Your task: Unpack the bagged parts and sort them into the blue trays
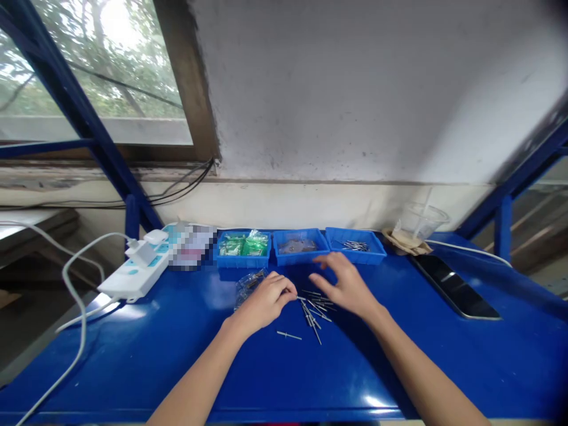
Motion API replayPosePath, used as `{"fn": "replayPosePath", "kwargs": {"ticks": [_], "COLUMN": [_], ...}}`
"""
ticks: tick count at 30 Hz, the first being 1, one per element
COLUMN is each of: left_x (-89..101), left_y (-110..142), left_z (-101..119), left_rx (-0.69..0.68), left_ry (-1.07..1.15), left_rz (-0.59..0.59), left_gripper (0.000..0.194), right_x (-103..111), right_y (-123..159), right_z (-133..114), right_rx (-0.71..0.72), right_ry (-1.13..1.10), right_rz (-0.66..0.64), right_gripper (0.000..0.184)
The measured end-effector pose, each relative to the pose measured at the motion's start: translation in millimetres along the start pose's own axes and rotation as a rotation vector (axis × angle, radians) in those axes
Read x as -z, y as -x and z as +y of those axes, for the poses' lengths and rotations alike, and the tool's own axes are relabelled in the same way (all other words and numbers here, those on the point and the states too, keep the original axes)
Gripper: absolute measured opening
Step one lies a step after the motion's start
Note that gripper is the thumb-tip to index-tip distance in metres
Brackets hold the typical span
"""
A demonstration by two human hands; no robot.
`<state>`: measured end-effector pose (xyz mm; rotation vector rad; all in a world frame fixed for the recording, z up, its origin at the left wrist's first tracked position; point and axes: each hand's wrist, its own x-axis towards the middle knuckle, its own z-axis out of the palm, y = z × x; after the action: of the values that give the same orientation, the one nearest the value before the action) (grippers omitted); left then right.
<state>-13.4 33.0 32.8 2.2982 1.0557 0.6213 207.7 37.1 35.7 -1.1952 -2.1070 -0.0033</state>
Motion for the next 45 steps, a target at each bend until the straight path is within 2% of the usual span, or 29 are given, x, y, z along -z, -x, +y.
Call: {"fn": "replayPosePath", "kwargs": {"ticks": [3, 5, 8, 14, 16, 18, 21, 23, 25, 27, 30, 34, 36, 38, 45], "left_x": [2.3, 4.1, 4.0, -1.9, -3.0, -4.6, -9.1, -12.6, -15.2, -15.9, -14.0, -9.9, -8.6, -8.3, -8.7], "left_y": [-2, -2, -2, -3, -1, 1, 3, 3, 1, 0, -3, -4, -3, -3, -1], "left_z": [0, -1, -4, -6, -5, -3, 1, 3, 3, 2, -2, -4, -3, 0, 7], "left_rx": [0.029, 0.055, 0.076, 0.089, 0.085, 0.034, -0.078, -0.099, -0.078, -0.048, -0.013, 0.046, 0.067, 0.074, 0.091], "left_ry": [0.033, 0.044, 0.084, 0.133, 0.123, 0.083, -0.015, -0.07, -0.093, -0.084, -0.041, 0.033, 0.05, 0.058, 0.083], "left_rz": [0.119, 0.182, 0.234, 0.241, 0.219, 0.152, 0.008, -0.045, -0.053, -0.032, 0.043, 0.152, 0.178, 0.187, 0.15], "left_gripper": [0.013, 0.013, 0.013, 0.012, 0.014, 0.02, 0.025, 0.018, 0.009, 0.008, 0.011, 0.012, 0.012, 0.013, 0.016], "right_x": [-8, -12, -14, -7, -2, 6, 16, 17, 14, 7, -5, -18, -20, -19, -19], "right_y": [-1, 0, 0, -2, -5, -8, -11, -8, -3, 0, 1, 2, 3, 3, 5], "right_z": [-29, -35, -35, -40, -33, -15, 25, 46, 52, 40, 3, -31, -34, -31, -29], "right_rx": [0.182, 0.198, 0.193, 0.224, 0.215, 0.158, -0.04, -0.197, -0.269, -0.246, -0.1, 0.058, 0.077, 0.09, 0.158], "right_ry": [0.001, 0.034, 0.088, 0.123, 0.126, 0.138, 0.222, 0.311, 0.29, 0.158, -0.018, -0.044, -0.031, -0.019, 0.013], "right_rz": [-0.131, -0.129, -0.106, -0.053, 0.009, 0.113, 0.333, 0.401, 0.357, 0.253, 0.077, -0.115, -0.147, -0.154, -0.06], "right_gripper": [0.014, 0.01, 0.014, 0.01, 0.012, 0.014, 0.016, 0.023, 0.027, 0.024, 0.02, 0.014, 0.009, 0.013, 0.016]}}
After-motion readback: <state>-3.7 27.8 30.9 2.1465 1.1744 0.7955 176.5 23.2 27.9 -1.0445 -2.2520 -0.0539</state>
